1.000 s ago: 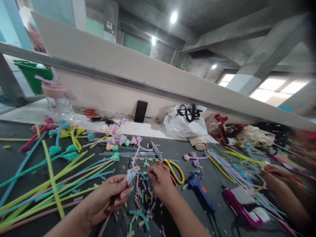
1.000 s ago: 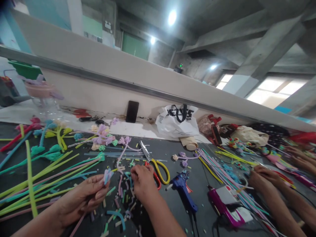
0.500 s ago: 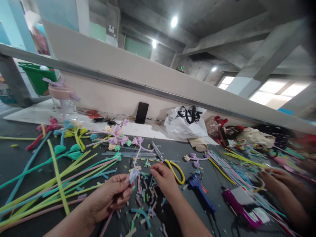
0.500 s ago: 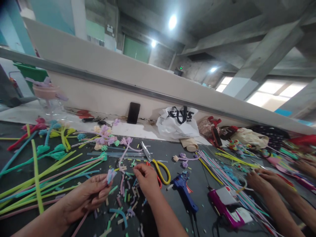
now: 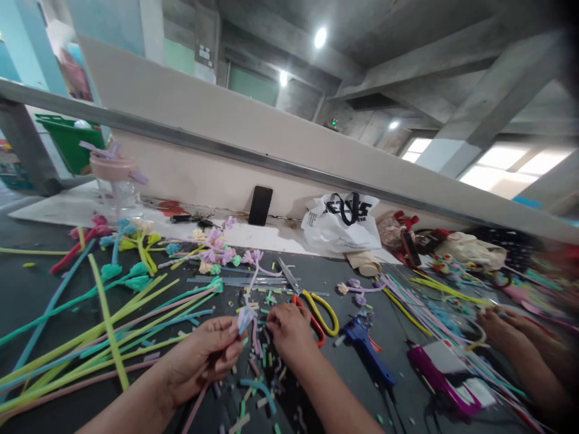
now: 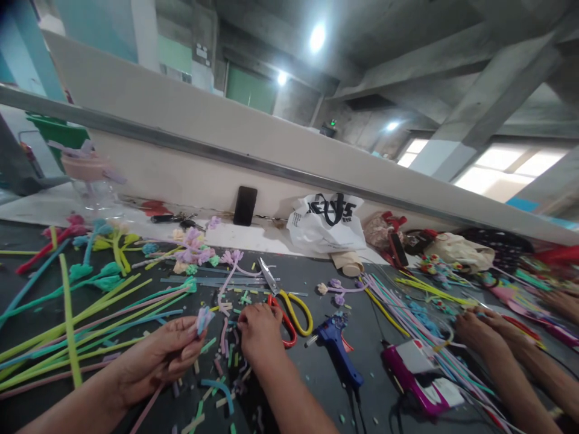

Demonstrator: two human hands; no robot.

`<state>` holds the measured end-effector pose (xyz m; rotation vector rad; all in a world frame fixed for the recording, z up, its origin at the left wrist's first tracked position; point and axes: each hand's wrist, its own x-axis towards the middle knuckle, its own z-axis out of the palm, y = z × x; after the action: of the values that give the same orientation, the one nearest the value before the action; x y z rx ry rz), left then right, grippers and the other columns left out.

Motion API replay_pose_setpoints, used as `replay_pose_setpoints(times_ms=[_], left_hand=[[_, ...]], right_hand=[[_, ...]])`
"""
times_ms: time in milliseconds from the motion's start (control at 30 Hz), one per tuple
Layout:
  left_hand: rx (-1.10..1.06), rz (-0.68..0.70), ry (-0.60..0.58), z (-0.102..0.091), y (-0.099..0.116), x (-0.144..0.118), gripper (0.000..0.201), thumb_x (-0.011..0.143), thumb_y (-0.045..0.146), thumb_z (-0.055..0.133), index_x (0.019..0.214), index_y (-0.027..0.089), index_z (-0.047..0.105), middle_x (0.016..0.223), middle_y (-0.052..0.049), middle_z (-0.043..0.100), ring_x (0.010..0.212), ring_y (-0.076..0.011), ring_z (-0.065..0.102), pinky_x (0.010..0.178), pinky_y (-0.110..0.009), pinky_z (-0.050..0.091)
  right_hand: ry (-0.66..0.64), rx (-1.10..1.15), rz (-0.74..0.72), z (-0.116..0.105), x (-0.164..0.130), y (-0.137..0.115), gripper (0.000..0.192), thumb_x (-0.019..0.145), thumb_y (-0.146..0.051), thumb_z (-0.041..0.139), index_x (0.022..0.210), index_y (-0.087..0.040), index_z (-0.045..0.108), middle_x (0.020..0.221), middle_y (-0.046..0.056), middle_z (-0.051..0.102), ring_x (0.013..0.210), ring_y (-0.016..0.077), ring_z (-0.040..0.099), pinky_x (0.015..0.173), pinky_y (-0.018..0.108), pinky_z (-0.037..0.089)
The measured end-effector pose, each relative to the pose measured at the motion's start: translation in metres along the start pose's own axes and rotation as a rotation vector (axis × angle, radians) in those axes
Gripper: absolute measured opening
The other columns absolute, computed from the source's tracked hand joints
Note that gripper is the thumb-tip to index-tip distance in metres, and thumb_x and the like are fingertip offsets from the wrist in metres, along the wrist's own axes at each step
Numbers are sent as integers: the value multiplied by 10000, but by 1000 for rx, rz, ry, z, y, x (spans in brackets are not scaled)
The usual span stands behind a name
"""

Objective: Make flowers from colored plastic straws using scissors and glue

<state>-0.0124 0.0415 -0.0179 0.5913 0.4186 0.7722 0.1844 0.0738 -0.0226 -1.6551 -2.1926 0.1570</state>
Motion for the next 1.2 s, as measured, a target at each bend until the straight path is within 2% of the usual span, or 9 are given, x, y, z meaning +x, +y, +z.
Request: replay_pose_setpoints(times_ms=[133, 333, 533, 667, 800, 867, 933, 1067, 1200], left_hand=[[0, 7, 5, -1, 1, 1, 146, 801, 245, 543, 718, 141, 482, 558, 41, 430, 374, -3, 289, 316, -129, 104], [16, 21, -1, -3, 0, 1, 121, 808, 243, 532, 751, 142, 497, 561, 42, 432, 367, -2, 293, 310, -128, 96], [30, 20, 9, 0, 0, 0, 146, 809, 245, 531, 722, 143, 474, 566, 37, 442, 378, -5, 309, 307, -123, 96], [72, 24, 12, 3, 1, 0, 170, 804, 247, 541, 694, 142, 466, 570, 34, 454, 376, 0, 305, 309, -124, 104], [126, 28, 54, 7, -1, -1, 184, 781, 254, 570, 671, 147, 468, 564, 32, 477, 366, -3, 316, 307, -128, 113], [161, 36, 82, 9, -2, -1, 198, 773, 275, 580, 661, 144, 481, 571, 25, 499, 357, 0, 322, 304, -129, 113], [199, 39, 90, 10, -3, -1, 192, 780, 300, 569, 691, 137, 520, 550, 24, 511, 332, 6, 302, 302, -129, 113], [225, 76, 109, 11, -4, 0, 177, 770, 296, 585, 809, 123, 590, 563, 7, 547, 349, 3, 337, 331, -115, 213], [226, 113, 97, 10, -4, 2, 161, 743, 248, 623, 796, 96, 622, 647, -28, 589, 446, -17, 440, 416, -114, 324]], right_hand=[[29, 67, -23, -4, 0, -2, 118, 722, -84, 543, 690, -195, 565, 780, 1, 611, 821, 178, 531, 799, 344, 261], [28, 195, -102, -14, -3, -10, 149, 709, -47, 539, 672, -190, 558, 654, -25, 616, 692, 142, 558, 781, 300, 325], [86, 283, -173, -12, -6, -12, 233, 722, -60, 570, 833, -249, 647, 781, -7, 699, 745, 154, 615, 850, 339, 309], [48, 261, -152, -16, -6, -13, 150, 724, -90, 592, 701, -229, 642, 664, -27, 680, 642, 139, 594, 845, 355, 300], [42, 245, -146, -21, -4, -11, 90, 716, -144, 608, 644, -195, 596, 589, -17, 614, 605, 149, 538, 710, 307, 355], [53, 253, -147, -22, -4, -10, 89, 714, -149, 608, 641, -188, 577, 627, -2, 604, 642, 156, 535, 662, 281, 363], [68, 275, -194, -22, -5, -11, 97, 719, -130, 596, 649, -187, 559, 712, 13, 608, 722, 161, 541, 687, 274, 368], [88, 292, -320, -21, -10, -18, 91, 752, -124, 561, 695, -193, 544, 706, 0, 586, 719, 148, 519, 711, 275, 352], [86, 302, -324, -21, -14, -25, 92, 761, -138, 541, 684, -187, 543, 624, -13, 562, 640, 139, 488, 696, 280, 345]])
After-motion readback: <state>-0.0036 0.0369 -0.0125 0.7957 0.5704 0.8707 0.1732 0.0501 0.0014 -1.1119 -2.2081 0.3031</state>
